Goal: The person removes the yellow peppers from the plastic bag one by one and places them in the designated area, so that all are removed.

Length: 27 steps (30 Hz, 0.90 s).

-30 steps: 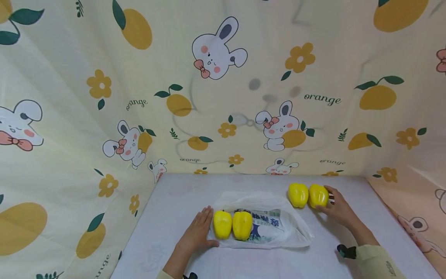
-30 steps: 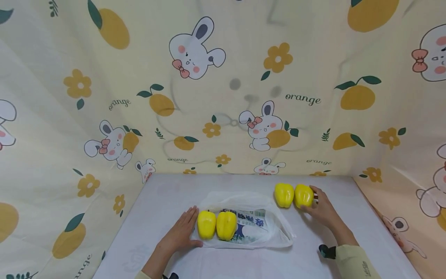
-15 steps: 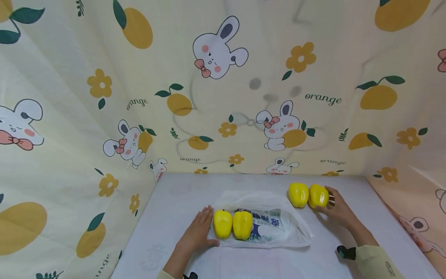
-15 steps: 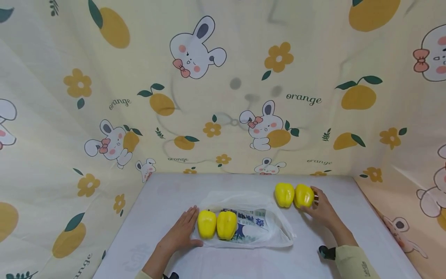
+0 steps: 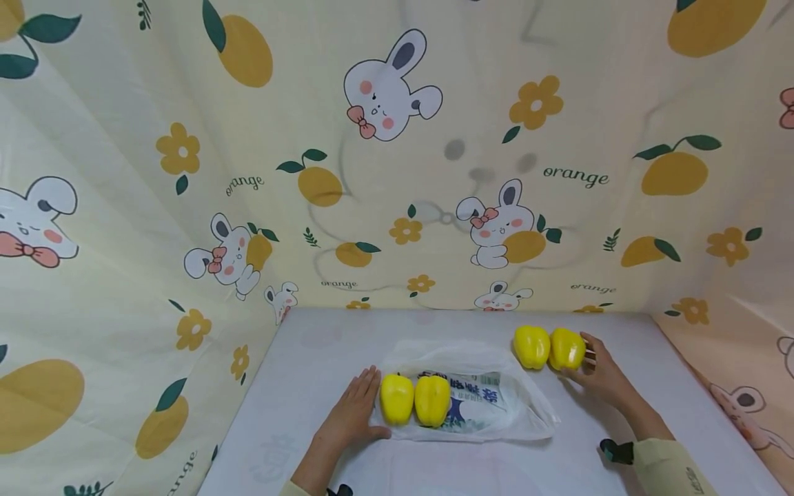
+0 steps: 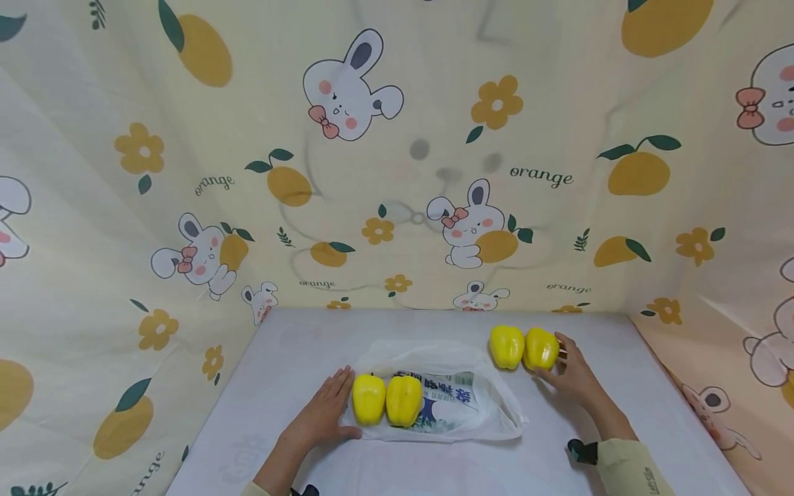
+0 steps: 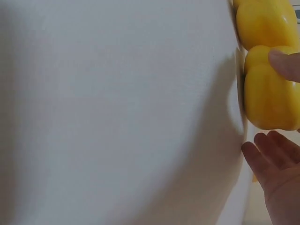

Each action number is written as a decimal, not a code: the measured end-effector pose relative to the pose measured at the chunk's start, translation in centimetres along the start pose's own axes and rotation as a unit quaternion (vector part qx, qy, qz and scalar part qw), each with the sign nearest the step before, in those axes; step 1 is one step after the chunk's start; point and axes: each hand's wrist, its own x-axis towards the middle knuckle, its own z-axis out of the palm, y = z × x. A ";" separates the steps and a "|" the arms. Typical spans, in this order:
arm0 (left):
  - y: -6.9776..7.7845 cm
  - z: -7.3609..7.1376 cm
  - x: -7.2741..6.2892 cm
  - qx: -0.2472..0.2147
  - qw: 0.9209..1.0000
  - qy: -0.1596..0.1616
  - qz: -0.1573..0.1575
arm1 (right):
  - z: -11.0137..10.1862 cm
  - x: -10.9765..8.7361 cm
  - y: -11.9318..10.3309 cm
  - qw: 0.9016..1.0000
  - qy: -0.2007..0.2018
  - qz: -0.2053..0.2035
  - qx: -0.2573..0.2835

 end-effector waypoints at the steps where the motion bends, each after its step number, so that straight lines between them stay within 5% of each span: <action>1: 0.0 0.0 0.0 0.001 1.000 0.002 0.001 | 0.0 0.0 0.0 1.000 0.002 0.001 -0.002; 19: 0.1 0.3 0.0 0.002 1.000 -0.002 -0.008 | -0.3 -2.7 -2.2 0.999 0.022 -0.012 -0.020; 27: 0.0 0.3 0.1 0.007 1.000 -0.003 -0.007 | 0.2 -4.2 -4.8 0.997 0.049 -0.058 -0.026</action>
